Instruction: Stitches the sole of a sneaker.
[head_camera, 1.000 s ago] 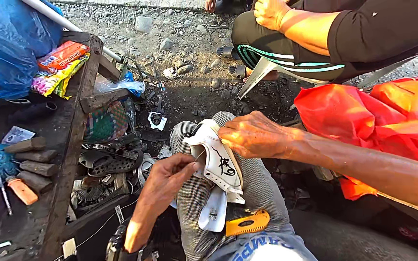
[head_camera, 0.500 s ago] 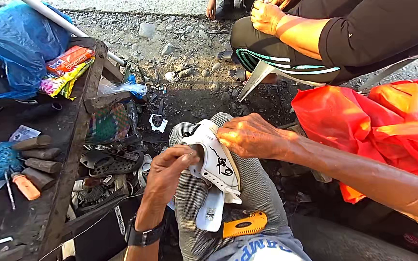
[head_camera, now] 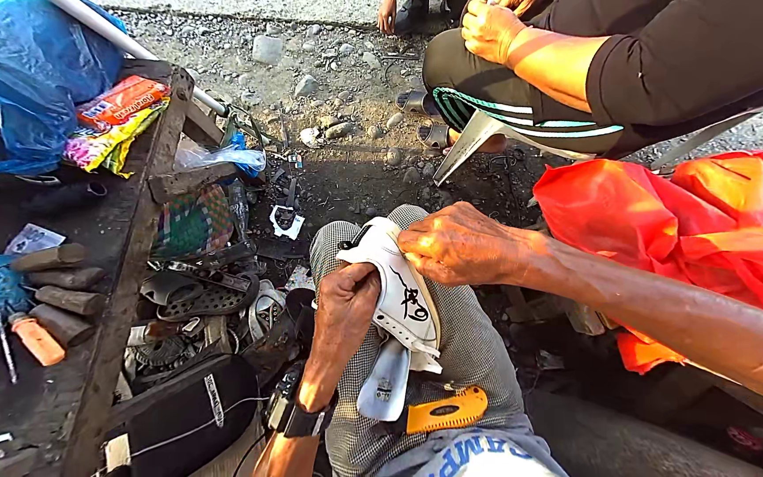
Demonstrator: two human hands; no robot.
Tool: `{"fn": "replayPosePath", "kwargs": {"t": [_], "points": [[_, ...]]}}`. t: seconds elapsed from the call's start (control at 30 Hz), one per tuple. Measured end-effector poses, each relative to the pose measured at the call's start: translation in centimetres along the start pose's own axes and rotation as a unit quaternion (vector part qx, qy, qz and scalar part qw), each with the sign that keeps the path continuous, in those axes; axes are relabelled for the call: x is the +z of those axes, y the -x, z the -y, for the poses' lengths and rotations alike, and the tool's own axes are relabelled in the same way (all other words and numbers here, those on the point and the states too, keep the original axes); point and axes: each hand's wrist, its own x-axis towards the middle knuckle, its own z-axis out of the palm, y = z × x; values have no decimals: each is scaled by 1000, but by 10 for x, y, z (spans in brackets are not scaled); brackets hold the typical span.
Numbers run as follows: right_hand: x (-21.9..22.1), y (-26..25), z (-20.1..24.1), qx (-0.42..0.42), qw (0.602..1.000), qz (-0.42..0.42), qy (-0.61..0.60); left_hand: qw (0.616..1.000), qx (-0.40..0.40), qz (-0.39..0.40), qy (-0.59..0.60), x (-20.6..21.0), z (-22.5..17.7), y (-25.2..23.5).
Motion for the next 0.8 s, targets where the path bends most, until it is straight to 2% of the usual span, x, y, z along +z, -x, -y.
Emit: {"fn": "replayPosePath", "kwargs": {"t": [0.27,0.43,0.53,0.67,0.8], "points": [[3,0,-3,20,999,-5,-28,997,-12,54,51,-8,3,-5],[8,5,12,32,996,-34,77,997,-8,48,63,-9,5,-2],[8,6,19,33,987,-7,158,996,-40,54,55,-8,4,-3],[9,9,2,-23,984,-7,174,988,-59,104,98,-14,6,-10],[11,11,-8,-32,984,-53,166,986,-62,103,113,-14,6,-12]]}}
